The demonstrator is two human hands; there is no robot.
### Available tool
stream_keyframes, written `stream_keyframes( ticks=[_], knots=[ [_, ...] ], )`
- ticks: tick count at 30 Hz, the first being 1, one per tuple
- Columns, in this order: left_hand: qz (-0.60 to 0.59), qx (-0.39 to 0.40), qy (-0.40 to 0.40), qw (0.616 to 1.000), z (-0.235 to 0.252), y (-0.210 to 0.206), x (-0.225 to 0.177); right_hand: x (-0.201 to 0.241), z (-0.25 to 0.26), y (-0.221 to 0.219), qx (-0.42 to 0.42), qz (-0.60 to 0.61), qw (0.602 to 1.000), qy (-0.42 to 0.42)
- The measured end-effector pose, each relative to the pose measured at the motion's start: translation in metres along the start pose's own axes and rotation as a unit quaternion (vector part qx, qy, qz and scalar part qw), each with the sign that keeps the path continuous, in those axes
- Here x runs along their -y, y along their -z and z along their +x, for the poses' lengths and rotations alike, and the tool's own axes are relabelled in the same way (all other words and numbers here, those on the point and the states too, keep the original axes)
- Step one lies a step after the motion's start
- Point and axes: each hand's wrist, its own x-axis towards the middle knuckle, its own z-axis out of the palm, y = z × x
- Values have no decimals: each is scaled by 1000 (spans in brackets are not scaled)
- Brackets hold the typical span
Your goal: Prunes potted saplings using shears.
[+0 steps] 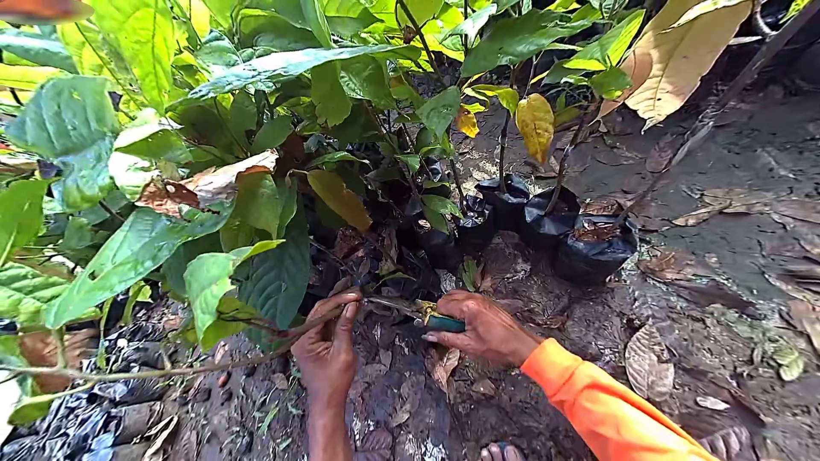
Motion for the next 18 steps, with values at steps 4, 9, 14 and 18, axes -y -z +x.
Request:
stream_keyframes(
  ticks=[4, 9, 14, 18],
  knots=[
    [-5, 11, -2, 1000, 0, 3, 2, -2, 2, 4, 9, 4, 1000, 17],
    [-6, 23, -4, 1000, 1, 2, -1, -3, 1, 7, -23, 3, 999, 39],
    [-8, 33, -9, 999, 1, 0, -1, -6, 0, 12, 30, 66, 997, 5],
    [2, 40, -11, 999, 1, 0, -2, -1, 5, 18, 53, 78, 996, 3]
  ],
)
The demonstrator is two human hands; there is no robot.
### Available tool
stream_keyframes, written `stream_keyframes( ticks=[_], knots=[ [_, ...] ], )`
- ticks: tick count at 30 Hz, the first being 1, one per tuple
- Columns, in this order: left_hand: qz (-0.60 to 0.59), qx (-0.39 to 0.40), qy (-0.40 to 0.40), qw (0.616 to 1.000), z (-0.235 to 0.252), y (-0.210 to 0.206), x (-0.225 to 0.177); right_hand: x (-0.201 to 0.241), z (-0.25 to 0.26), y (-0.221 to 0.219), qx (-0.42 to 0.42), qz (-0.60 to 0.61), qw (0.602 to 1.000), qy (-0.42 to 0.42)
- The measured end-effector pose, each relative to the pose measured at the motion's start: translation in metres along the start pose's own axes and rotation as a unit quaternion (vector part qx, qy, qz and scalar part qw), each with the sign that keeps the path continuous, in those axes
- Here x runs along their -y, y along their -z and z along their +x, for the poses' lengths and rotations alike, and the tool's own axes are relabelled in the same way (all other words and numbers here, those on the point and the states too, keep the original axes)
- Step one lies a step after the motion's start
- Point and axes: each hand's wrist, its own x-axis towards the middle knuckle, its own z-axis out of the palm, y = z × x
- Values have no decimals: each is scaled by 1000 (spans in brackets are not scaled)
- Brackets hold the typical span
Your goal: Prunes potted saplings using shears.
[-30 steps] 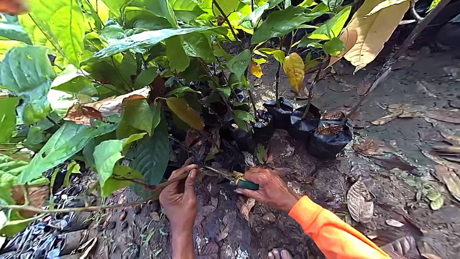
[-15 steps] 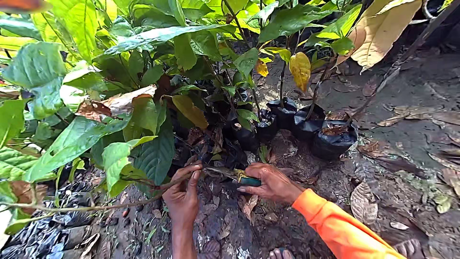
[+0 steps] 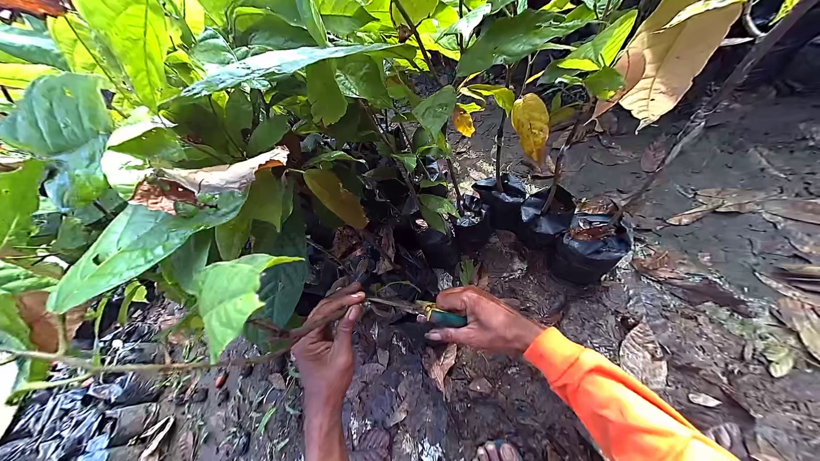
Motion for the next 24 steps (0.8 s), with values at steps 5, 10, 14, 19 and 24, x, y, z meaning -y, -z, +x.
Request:
stream_keyframes(
  ticks=[5, 10, 14, 19, 24],
  knots=[
    [2, -2, -2, 1000, 0, 2, 1, -2, 3, -4, -40, -66, 996, 53],
    [-7, -4, 5, 1000, 0, -1, 0, -6, 0, -15, -104, -54, 991, 64],
    [-31, -16, 2, 999, 0, -4, 2, -1, -6, -21, -122, 58, 990, -26],
    [-18, -36, 12, 999, -2, -4, 0, 0, -13, -12, -137, 128, 980, -71],
    [38, -64, 53, 996, 4, -18, -3, -2, -31, -15, -197, 225, 948, -110]
  ],
)
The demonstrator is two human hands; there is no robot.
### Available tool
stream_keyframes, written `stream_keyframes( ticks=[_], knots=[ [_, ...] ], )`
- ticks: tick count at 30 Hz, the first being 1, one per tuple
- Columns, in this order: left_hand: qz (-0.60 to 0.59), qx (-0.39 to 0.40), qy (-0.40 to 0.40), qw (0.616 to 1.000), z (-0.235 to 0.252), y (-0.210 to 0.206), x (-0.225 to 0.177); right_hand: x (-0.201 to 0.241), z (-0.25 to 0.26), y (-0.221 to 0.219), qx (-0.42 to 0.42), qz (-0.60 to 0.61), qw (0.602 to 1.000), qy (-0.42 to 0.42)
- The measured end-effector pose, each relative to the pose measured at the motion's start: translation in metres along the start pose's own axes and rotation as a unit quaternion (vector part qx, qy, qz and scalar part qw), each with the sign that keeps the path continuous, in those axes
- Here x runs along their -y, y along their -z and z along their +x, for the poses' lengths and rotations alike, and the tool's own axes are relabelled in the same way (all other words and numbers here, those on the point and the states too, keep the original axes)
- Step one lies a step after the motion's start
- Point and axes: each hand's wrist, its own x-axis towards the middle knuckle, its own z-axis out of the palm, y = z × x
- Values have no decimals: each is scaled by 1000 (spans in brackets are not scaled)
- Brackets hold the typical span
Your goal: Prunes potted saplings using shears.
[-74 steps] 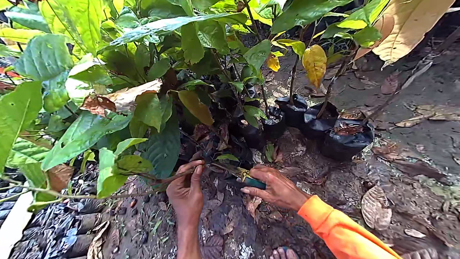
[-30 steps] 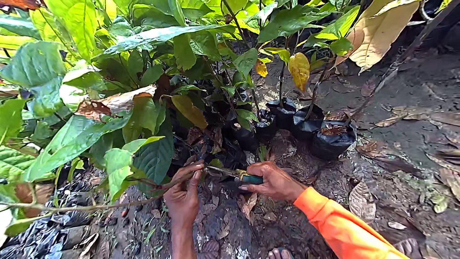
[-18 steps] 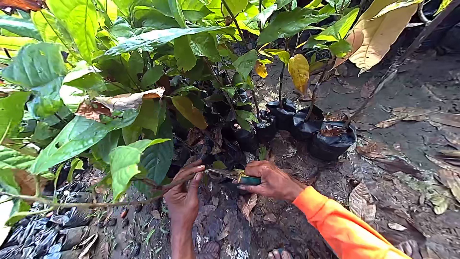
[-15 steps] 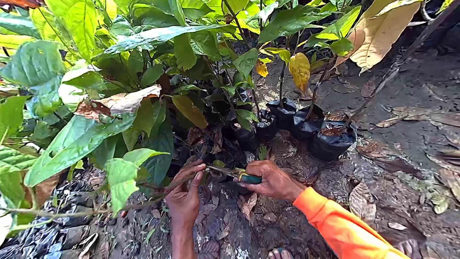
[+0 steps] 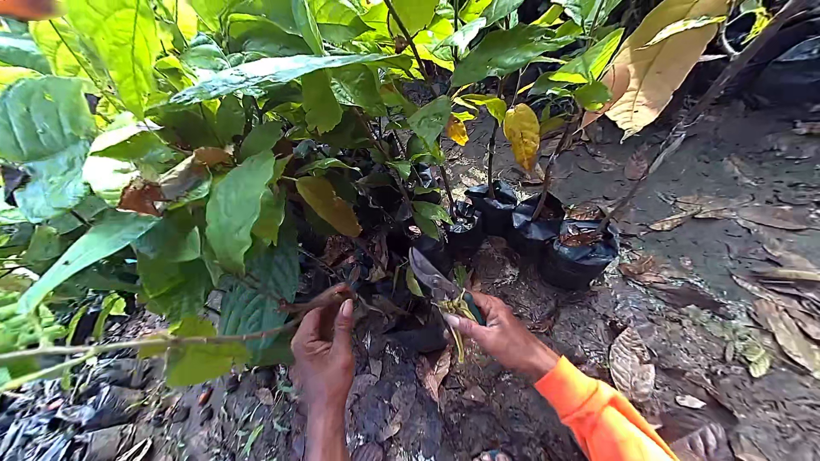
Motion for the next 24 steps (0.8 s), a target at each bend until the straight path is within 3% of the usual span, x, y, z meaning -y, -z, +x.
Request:
stream_keyframes(
  ticks=[2, 4, 6, 9, 12, 14, 17, 19, 24],
  knots=[
    [69, -45, -29, 996, -4, -11, -8, -1, -7, -1, -90, -4, 995, -50],
    [95, -106, -114, 983, -11, -29, -17, -5, -8, 3, -168, -45, 981, -85],
    [67, -54, -136, 987, -14, -52, -24, -12, -8, 10, -194, -55, 975, -92],
    [11, 97, 11, 995, 0, -95, -16, -12, -7, 14, -158, -42, 981, -109],
    [-42, 70, 217, 973, 30, -134, 21, -13, -4, 13, -129, -80, 982, -112],
    [-33, 37, 290, 956, 52, -152, 45, -18, -5, 14, -139, -109, 977, -116],
    [-21, -3, 327, 945, 79, -170, 58, -28, -11, 21, -160, -125, 971, -124],
    [6, 0, 300, 954, 90, -174, 62, -36, -17, 27, -150, -137, 971, -128],
    [39, 122, 237, 963, 108, -161, 73, -36, -24, 26, -86, -149, 979, -112]
  ],
)
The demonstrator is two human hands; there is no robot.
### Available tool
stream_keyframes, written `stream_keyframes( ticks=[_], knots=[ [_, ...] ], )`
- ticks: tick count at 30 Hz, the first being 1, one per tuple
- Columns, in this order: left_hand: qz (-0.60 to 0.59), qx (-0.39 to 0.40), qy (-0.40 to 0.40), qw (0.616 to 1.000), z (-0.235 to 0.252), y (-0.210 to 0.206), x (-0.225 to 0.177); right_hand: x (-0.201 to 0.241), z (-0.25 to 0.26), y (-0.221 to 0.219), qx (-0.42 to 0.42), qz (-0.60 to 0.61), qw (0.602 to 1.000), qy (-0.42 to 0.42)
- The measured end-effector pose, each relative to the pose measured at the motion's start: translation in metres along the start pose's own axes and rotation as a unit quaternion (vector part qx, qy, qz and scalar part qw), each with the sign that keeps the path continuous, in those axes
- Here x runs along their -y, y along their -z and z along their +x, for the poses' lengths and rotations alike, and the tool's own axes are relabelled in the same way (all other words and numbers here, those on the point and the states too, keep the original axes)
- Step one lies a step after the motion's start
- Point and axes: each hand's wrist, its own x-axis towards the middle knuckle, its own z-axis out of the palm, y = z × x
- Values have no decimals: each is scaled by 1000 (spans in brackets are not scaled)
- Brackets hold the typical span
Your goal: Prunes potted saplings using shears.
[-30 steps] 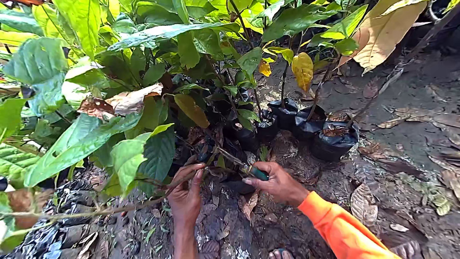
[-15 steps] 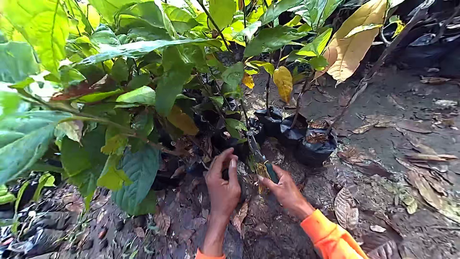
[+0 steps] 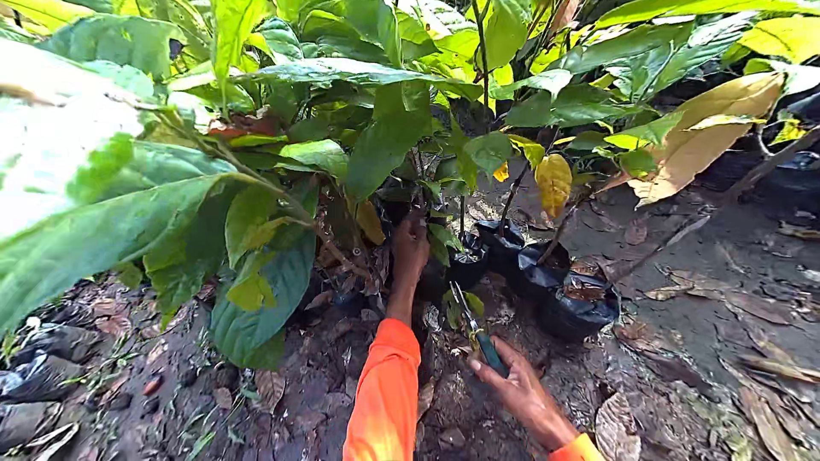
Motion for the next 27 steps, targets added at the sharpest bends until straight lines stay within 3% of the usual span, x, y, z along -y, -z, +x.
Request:
stream_keyframes(
  ticks=[7, 11, 14, 17, 27],
  knots=[
    [-50, 21, -17, 998, 4, 6, 12, 19, 26, -12, -33, -40, 998, -19],
    [-86, -28, 9, 996, -3, 4, 11, 41, 47, -16, -19, -86, 996, -10],
    [-102, -65, 64, 991, -10, -1, 9, 47, 56, -23, -24, -51, 998, -24],
    [-109, -55, 111, 986, -12, -7, 7, 34, 57, -21, -49, 1, 998, -34],
    [-62, -29, 82, 994, 10, -17, -4, -13, 25, -16, -60, 17, 995, -79]
  ],
)
